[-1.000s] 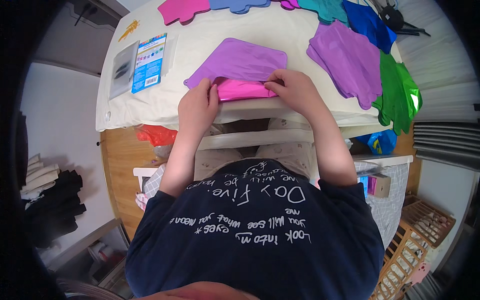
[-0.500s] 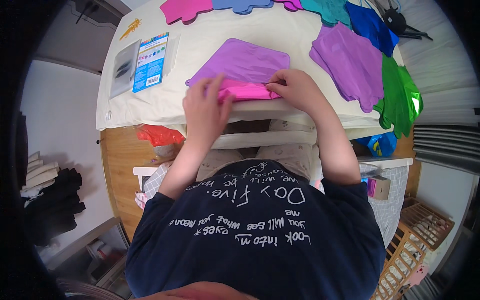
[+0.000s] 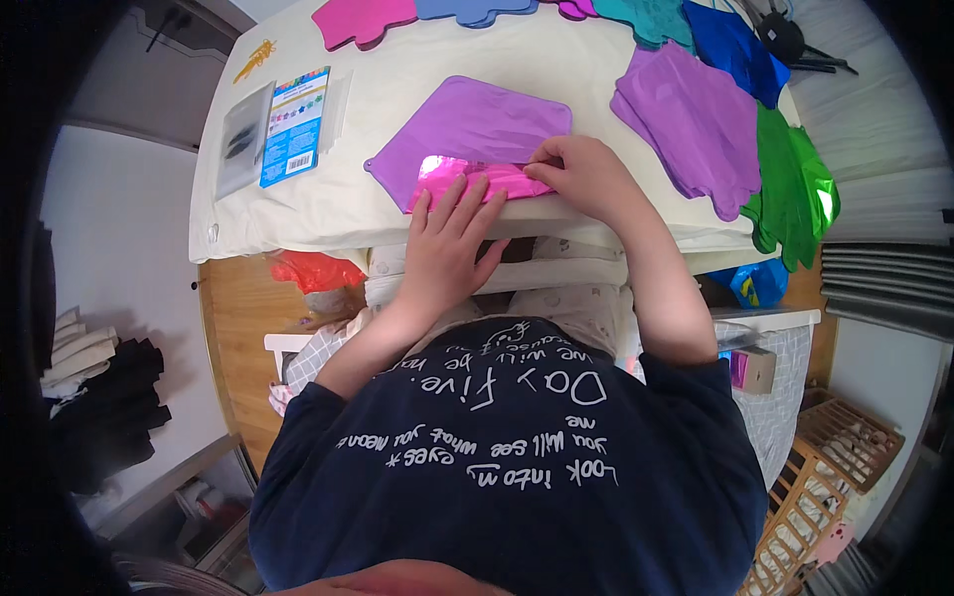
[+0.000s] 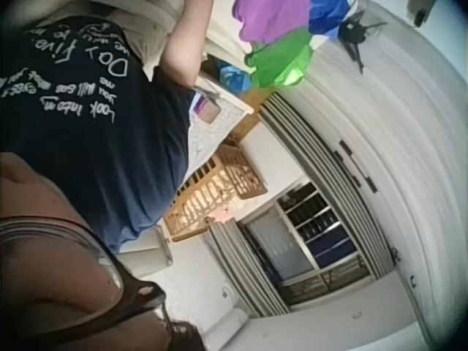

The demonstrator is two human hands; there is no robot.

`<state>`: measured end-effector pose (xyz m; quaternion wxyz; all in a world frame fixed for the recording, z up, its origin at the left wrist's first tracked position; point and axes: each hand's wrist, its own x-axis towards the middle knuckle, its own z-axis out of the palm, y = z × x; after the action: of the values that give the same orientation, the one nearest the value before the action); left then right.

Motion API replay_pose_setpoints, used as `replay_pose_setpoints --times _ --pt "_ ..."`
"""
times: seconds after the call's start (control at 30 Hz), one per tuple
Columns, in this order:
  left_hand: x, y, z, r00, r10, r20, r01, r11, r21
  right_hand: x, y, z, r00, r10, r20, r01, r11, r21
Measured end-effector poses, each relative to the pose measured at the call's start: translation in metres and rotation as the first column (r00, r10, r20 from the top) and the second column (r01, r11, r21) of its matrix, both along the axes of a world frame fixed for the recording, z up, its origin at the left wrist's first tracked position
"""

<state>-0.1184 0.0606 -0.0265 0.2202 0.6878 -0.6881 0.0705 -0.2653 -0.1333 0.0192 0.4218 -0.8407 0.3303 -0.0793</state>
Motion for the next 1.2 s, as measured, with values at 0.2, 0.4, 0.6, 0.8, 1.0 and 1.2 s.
replay_pose_setpoints --times 0.2,0.4,0.6,0.8,1.0,1.2 --pt "-0.003 0.000 -0.003 0.997 0.053 0.059 -0.053 0.999 -0.008 0.000 0.005 0.003 0.999 -0.007 -0.035 0.007 1.000 0.000" --pt "-0.003 0.000 -0.001 0.998 0.056 0.033 -0.056 0.998 0.001 -0.006 0.053 -0.002 0.940 -0.044 0.338 0.266 0.716 -0.646" --pt "-0.002 -0.001 -0.001 0.999 0.048 0.024 -0.048 0.999 -0.012 -0.020 0.078 -0.045 0.952 0.156 0.263 0.102 0.649 -0.754" --pt "-0.002 -0.002 -0.002 0.998 0.049 0.042 -0.050 0.999 0.004 -0.023 0.077 -0.058 0.950 0.138 0.279 0.136 0.622 -0.771" --pt "-0.001 0.000 -0.003 0.998 0.037 0.059 -0.037 0.999 0.008 -0.019 0.080 -0.063 0.938 0.125 0.322 0.181 0.617 -0.766" --pt "0.001 0.001 -0.016 0.993 0.034 0.113 -0.021 0.993 -0.112 -0.016 0.083 -0.066 0.942 0.105 0.318 0.201 0.585 -0.786"
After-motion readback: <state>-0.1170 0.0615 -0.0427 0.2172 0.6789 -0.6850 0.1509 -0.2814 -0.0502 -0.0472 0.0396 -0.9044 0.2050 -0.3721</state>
